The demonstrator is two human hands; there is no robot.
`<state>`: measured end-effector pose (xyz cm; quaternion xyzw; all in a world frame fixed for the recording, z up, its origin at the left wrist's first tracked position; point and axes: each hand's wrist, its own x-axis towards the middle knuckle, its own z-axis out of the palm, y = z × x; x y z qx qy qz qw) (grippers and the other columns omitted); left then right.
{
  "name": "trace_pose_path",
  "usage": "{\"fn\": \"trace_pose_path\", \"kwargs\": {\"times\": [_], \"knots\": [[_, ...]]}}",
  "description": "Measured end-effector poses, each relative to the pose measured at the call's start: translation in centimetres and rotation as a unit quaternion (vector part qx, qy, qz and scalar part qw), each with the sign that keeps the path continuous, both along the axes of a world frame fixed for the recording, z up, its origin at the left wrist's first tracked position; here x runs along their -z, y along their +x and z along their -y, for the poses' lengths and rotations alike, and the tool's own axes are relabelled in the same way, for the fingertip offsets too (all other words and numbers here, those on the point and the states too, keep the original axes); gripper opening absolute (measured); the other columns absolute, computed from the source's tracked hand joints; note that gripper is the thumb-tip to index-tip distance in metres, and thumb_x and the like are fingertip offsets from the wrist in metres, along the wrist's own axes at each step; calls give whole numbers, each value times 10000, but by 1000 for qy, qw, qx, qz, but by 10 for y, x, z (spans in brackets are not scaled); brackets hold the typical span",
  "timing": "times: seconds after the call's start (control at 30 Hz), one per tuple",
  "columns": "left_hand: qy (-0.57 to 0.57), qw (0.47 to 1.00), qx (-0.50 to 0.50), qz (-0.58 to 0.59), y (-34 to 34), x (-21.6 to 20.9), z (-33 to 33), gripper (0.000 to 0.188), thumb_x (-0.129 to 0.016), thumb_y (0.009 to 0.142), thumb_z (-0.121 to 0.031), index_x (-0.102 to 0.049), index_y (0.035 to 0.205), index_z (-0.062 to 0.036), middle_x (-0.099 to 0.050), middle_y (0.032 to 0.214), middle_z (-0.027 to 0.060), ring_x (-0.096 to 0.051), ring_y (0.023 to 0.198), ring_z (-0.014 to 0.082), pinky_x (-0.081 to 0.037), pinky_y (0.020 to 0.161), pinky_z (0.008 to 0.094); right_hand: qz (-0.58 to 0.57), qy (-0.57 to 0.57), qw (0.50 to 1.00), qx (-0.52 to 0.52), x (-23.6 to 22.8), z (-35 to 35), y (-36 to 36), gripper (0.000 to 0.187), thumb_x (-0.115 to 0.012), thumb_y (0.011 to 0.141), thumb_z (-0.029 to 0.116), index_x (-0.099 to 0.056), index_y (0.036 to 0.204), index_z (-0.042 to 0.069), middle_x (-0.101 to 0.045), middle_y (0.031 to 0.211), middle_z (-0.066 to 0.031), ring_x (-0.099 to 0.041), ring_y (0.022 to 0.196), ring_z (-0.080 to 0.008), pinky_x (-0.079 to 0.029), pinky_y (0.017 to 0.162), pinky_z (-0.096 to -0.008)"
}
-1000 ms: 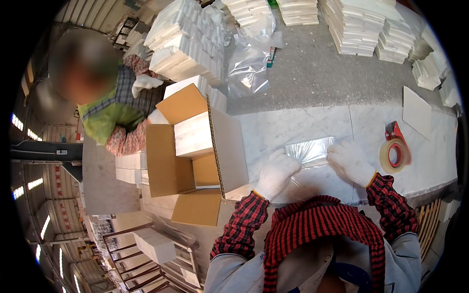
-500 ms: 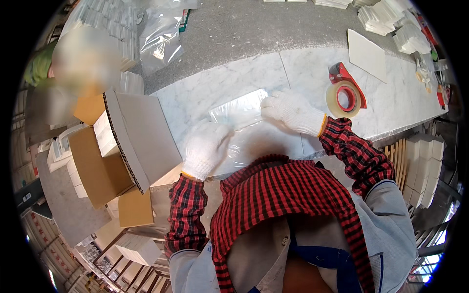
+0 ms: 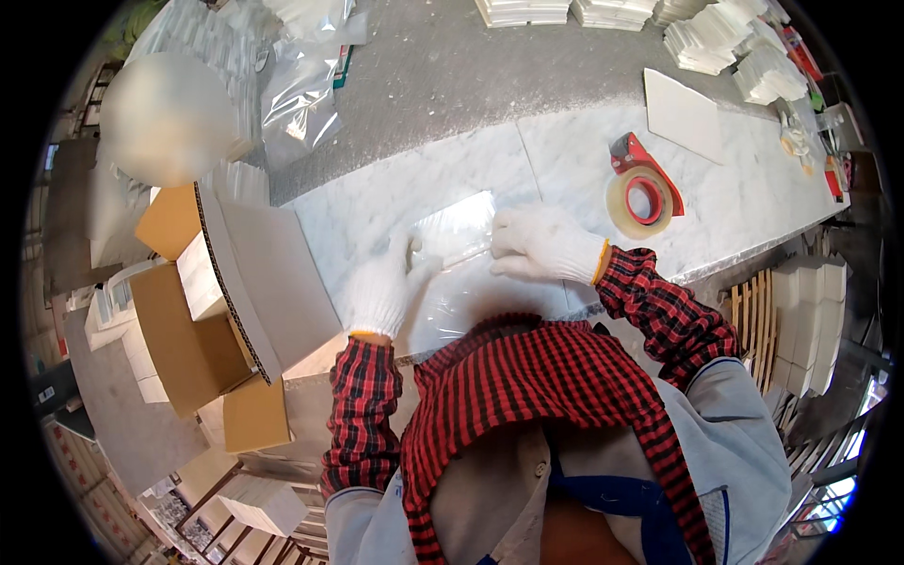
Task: The person wraps white rectangular items in clear plastic bags and places them into a cardboard box. They repeatedly pick items from a stack, seal them in bags, and stack the wrapped items inside the box.
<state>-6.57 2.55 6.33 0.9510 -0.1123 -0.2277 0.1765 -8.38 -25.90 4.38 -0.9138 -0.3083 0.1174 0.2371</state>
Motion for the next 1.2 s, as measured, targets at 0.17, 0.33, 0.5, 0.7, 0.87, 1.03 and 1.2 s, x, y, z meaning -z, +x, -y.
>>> {"fn": "trace_pose_path", "kwargs": {"times": [0.17, 0.33, 0.5, 0.7, 0.87, 1.03, 1.2], "knots": [[52, 998, -12, 40, -16, 13, -14, 519, -729, 928, -538, -592, 1201, -117, -710, 957, 160, -698, 851, 410, -551, 741, 524, -19, 54, 998, -39, -60, -20, 30, 306, -633, 971, 374, -767, 1102, 132, -720, 1170, -119, -670, 1136, -332, -527, 1012, -456], [1, 991, 68, 112, 0, 26, 2, 575, -792, 859, -579, -590, 1119, -107, -696, 932, 123, -686, 889, 366, -550, 760, 505, 280, 145, 949, 28, 5, -88, 76, 245, -613, 925, 292, -674, 1056, 94, -629, 1179, -136, -573, 1153, -331, -464, 1006, -459], [-18, 997, 11, 72, -11, 19, -25, 497, -799, 855, -495, -616, 1109, -108, -724, 928, 139, -706, 857, 369, -544, 744, 486, 329, 133, 935, -6, 54, -80, 37, 599, -614, 879, 462, -627, 1354, 98, -607, 1343, -110, -504, 1306, -298, -366, 1137, -529], [-34, 987, -22, 154, -3, -31, -6, 294, -675, 948, -324, -717, 1085, -67, -747, 1039, 185, -709, 951, 385, -556, 837, 455, 291, 122, 949, -19, 27, -65, 9, 512, -637, 891, 469, -651, 1257, 112, -594, 1338, -107, -490, 1296, -305, -362, 1130, -510], [-255, 931, 195, 174, 30, 10, 42, 341, -549, 1022, -301, -698, 1225, -70, -671, 1270, 196, -605, 1184, 416, -451, 1018, 509, 95, 180, 979, -8, 41, -61, -5, 334, -604, 975, 399, -697, 1072, 93, -666, 1193, -151, -616, 1107, -322, -452, 1051, -453], [-155, 934, 260, 188, 25, 18, 42, 428, -494, 1026, -344, -633, 1352, -104, -606, 1403, 166, -554, 1249, 375, -376, 1073, 524, 176, 89, 968, -156, 48, -58, -16, 224, -585, 946, 278, -655, 1032, 83, -656, 1113, -126, -600, 1062, -332, -471, 995, -448], [-60, 930, 264, 249, 10, 13, 50, 432, -532, 1019, -399, -646, 1359, -158, -591, 1438, 134, -546, 1258, 352, -399, 1049, 528, 80, 151, 967, -190, 51, -49, -31, 205, -600, 952, 250, -660, 1063, 88, -658, 1181, -107, -574, 1139, -341, -453, 1037, -450]]}}
